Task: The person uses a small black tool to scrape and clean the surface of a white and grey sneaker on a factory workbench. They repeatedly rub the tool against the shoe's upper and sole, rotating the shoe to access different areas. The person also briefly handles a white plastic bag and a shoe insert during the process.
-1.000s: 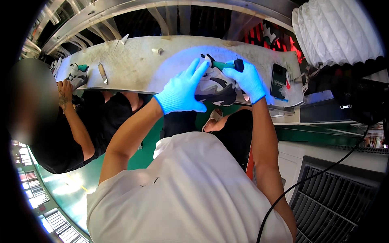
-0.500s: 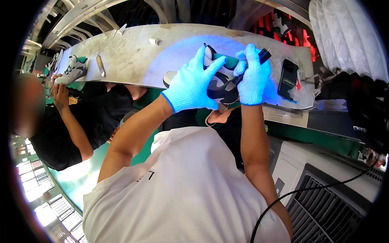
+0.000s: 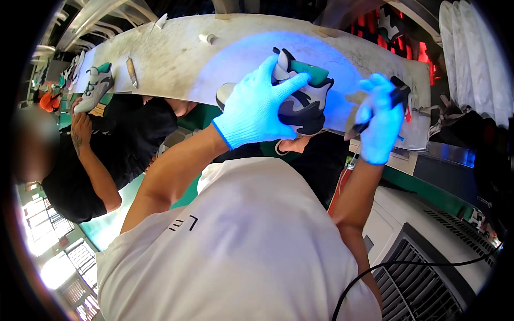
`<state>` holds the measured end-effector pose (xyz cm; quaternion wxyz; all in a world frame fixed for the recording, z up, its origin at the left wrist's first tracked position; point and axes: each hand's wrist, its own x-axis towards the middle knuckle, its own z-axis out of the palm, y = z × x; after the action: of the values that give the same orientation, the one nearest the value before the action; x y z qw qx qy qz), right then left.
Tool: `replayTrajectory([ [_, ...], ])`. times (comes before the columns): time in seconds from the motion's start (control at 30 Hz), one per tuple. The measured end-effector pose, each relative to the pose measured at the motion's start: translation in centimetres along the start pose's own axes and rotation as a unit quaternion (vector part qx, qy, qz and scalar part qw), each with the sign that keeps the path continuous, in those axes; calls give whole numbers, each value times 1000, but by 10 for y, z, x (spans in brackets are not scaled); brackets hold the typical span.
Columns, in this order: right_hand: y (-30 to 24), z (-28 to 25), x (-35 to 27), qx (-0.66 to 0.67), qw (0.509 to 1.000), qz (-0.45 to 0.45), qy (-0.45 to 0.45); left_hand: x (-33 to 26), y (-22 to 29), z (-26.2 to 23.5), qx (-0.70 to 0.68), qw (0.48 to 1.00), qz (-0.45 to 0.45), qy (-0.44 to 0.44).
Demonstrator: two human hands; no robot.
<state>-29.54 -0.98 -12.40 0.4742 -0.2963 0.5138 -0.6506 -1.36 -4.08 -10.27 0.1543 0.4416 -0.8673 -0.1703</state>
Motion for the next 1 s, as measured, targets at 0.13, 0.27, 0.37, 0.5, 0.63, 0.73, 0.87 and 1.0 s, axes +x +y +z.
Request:
replayTrajectory([
  [0.13, 44, 6, -49, -173, 983, 4, -67, -6, 1, 6, 31, 999, 14, 20],
  [0.27, 50, 32, -57, -317, 945, 58, -62, -11, -3, 17, -7, 998, 39, 48],
  [0.37, 44, 35, -50, -197, 968, 142, -70, -8, 0, 16, 23, 998, 21, 53],
  [0.5, 66, 8, -32, -60, 990, 122, -37, -6, 2, 9, 55, 997, 24, 45],
  [0.63, 60, -36, -25, 106, 984, 70, 122, -6, 6, 9, 47, 998, 17, 28],
  [0.73, 58, -37, -27, 223, 960, 49, 161, -15, 5, 15, 49, 996, 41, 62],
  [0.87, 53, -36, -31, 135, 990, -6, 40, -23, 11, 18, 56, 992, 55, 98],
  [1.0, 47, -25, -14, 317, 948, 1, -43, -27, 12, 23, 64, 989, 62, 118],
])
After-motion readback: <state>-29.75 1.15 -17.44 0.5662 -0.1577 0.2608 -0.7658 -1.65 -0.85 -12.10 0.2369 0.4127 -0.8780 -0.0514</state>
